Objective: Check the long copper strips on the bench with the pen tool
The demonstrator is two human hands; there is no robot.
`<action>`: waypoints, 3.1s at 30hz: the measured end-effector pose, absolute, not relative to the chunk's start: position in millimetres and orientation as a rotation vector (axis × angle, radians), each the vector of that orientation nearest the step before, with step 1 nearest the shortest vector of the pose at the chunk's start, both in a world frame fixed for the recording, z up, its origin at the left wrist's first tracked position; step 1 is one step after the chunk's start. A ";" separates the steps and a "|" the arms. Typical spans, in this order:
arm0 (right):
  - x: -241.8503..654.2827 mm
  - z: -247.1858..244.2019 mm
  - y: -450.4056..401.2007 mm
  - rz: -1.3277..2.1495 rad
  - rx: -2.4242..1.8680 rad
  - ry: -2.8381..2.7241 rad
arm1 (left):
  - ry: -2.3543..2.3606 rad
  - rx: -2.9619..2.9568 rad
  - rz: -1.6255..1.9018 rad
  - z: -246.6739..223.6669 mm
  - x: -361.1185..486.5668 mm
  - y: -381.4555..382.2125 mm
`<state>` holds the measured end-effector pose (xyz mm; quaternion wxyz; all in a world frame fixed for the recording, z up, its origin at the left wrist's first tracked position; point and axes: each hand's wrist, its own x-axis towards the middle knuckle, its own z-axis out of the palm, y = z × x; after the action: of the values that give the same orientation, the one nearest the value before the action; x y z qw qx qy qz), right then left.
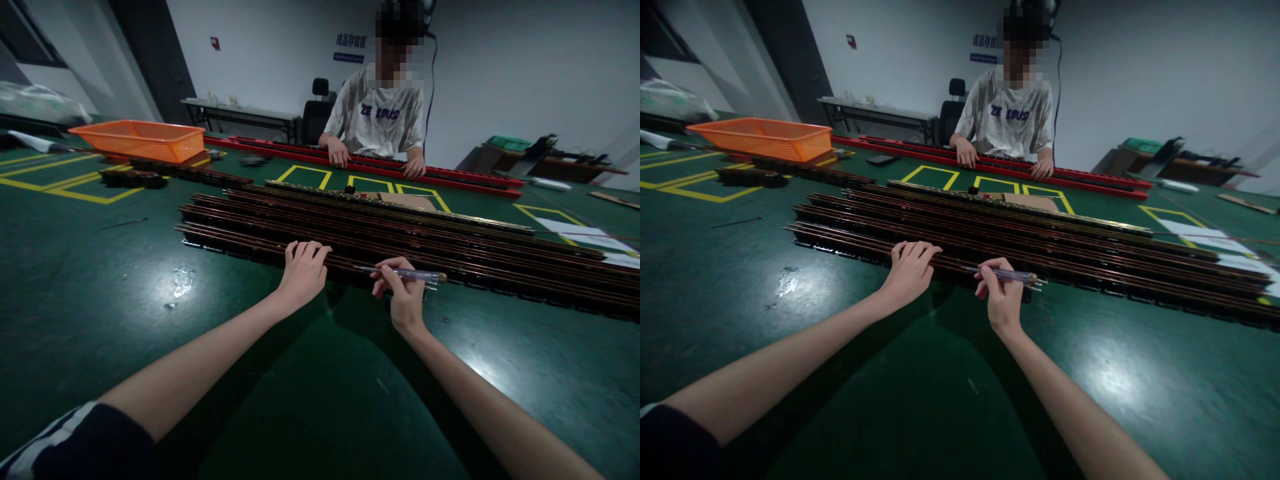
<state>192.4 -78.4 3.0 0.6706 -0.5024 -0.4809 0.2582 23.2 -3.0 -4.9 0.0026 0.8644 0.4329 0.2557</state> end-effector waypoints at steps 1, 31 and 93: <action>192.4 3.1 -78.4 0.581 -1.134 -1.084 | 1.358 2.710 0.799 -5.0 23.1 -3.0; 192.5 3.6 -77.7 0.597 -1.164 -1.174 | 1.333 2.622 0.824 -5.7 21.9 -0.2; 192.7 2.6 -77.9 0.616 -1.144 -1.171 | 1.312 2.722 0.824 -9.6 24.1 2.6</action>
<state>192.7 -77.9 2.6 0.6414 -0.5020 -0.5136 0.2701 24.1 2.6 -9.6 0.0048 0.8691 0.4190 0.2630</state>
